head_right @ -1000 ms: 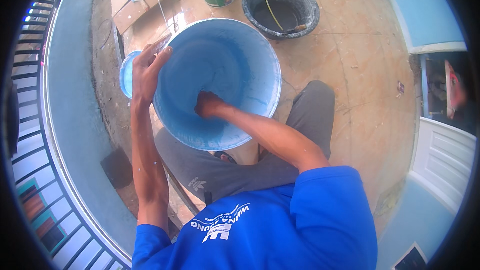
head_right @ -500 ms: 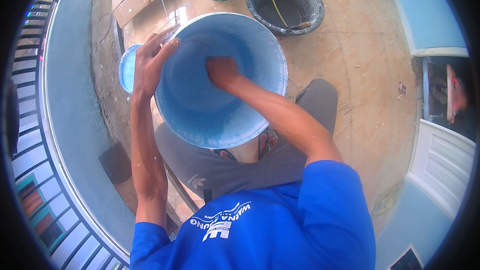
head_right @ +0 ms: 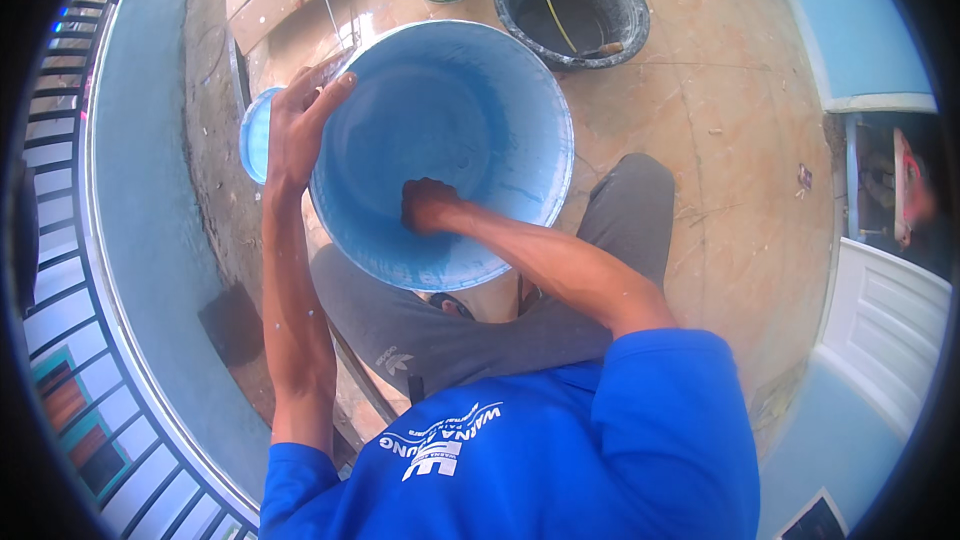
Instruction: The person mixes light blue paint in a large bucket using a long-handled stirrer. They hold the bucket with one hand and stir with the other, occasionally scraping the sides to incorporate the paint. The person briefly reaches for a hose in a nearby bucket before resuming stirring.
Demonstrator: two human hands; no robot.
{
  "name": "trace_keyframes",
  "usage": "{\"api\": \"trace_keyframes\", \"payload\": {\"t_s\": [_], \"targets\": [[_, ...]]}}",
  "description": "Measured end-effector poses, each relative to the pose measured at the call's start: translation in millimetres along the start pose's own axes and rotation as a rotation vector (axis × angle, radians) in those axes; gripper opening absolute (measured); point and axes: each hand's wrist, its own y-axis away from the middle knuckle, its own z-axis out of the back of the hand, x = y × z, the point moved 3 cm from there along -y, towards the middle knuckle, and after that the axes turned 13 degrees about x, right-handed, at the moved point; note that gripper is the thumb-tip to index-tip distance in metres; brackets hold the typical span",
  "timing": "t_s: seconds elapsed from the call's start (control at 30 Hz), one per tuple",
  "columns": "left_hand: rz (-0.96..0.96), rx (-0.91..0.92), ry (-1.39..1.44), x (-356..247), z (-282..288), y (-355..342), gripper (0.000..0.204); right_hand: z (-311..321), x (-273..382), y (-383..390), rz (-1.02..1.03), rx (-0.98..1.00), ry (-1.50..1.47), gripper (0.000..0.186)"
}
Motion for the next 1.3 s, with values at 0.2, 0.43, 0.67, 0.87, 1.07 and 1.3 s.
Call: {"api": "trace_keyframes", "payload": {"t_s": [0.2, 0.43, 0.67, 0.87, 1.07, 1.3], "targets": [[-0.022, -0.018, 0.04, 6, 4, 1, 0.05, 46, 4, -36, 0.25, -0.208, 0.089, 0.024], [-0.018, -0.002, 0.03, 8, 6, -3, 0.053, 70, -38, -24, 0.099, -0.428, 0.549, 0.016], [0.032, 0.057, -0.069, -13, -5, -5, 0.054, 12, -42, -3, -0.035, -0.121, 0.349, 0.022], [0.011, 0.028, 0.01, -4, -5, -3, 0.053, -3, -4, -1, 0.013, -0.025, -0.025, 0.029], [-0.009, 0.007, 0.016, 1, -2, -4, 0.052, 44, -1, -35, 0.092, -0.134, 0.01, 0.024], [-0.02, 0.067, -0.046, -16, -9, -8, 0.054, 71, -45, -19, 0.157, -0.521, 0.602, 0.016]]}}
